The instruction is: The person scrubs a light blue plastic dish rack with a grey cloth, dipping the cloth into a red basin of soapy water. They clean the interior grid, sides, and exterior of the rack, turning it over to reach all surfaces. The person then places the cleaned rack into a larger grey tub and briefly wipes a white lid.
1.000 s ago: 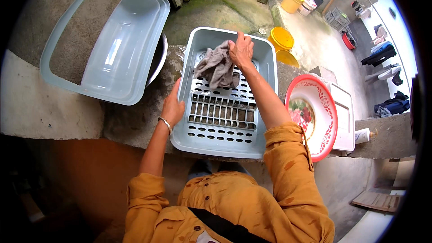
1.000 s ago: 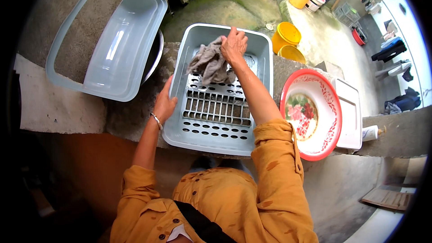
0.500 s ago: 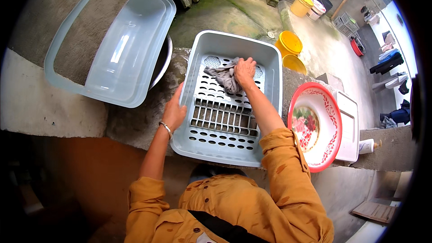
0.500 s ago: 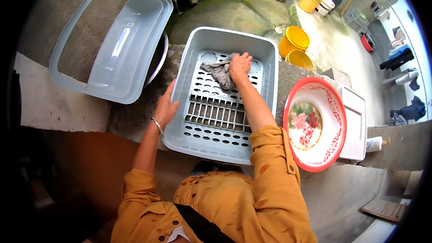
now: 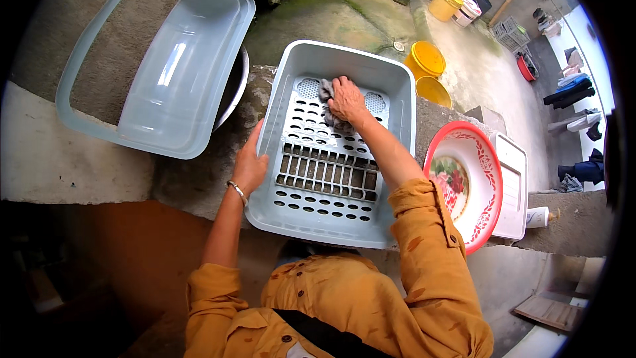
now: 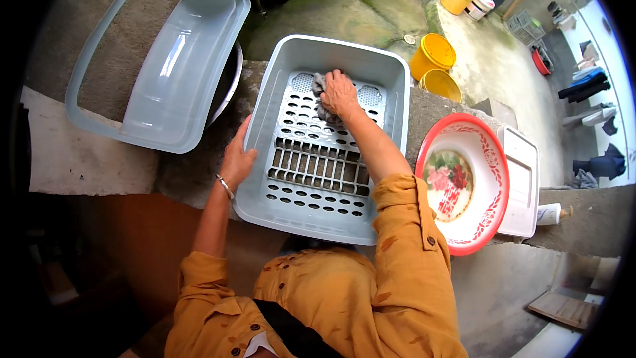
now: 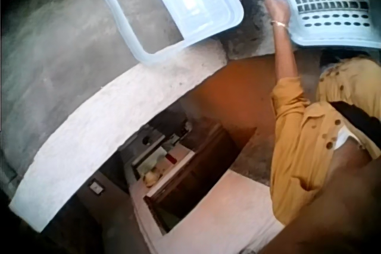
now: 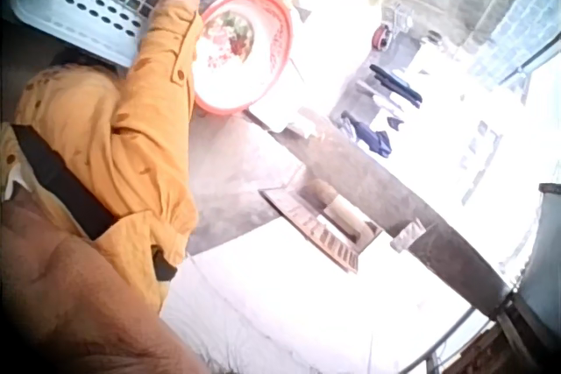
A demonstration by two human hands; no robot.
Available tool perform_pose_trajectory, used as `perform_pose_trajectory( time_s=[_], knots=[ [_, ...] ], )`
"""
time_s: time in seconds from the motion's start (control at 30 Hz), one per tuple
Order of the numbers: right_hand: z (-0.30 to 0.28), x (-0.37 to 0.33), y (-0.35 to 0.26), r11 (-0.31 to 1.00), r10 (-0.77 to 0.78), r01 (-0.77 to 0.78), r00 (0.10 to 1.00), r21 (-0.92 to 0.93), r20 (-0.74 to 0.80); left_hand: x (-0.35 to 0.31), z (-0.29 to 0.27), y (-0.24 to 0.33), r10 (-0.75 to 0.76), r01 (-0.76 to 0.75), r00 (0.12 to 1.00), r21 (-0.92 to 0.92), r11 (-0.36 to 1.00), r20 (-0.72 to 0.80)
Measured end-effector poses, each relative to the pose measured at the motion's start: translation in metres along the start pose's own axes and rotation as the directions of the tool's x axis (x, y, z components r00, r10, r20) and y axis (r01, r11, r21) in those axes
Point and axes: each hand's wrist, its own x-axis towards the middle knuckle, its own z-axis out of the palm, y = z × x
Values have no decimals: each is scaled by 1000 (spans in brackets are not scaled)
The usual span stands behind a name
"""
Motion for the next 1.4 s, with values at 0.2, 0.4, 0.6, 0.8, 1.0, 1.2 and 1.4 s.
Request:
perform_pose_trajectory(
  time_s=[0.2,0.4,0.6,0.8,1.0,1.2,1.4],
  knots=[
    [-29,-21,47,888,417,-355,889,-292,188,3,2,-8,23,-22,1000,12,1000,-13],
    [7,-10,76,964,229,-198,957,-177,177,6,5,-9,39,-39,999,-4,999,-8],
    [-19,-25,42,895,357,-297,924,-331,136,-1,1,-4,45,-44,998,33,998,-49],
    [-59,-33,-6,805,587,-488,735,-337,339,2,6,-9,156,-153,984,44,987,-84],
    [-44,-73,-37,898,346,-425,844,119,409,5,8,-10,153,-150,986,63,987,-59],
    [-37,-49,13,911,387,-395,918,-118,-85,2,5,-7,142,-141,989,62,988,-26],
    [-11,-35,13,808,589,-589,807,26,-30,4,6,-7,148,-146,988,65,987,-31]
  ],
)
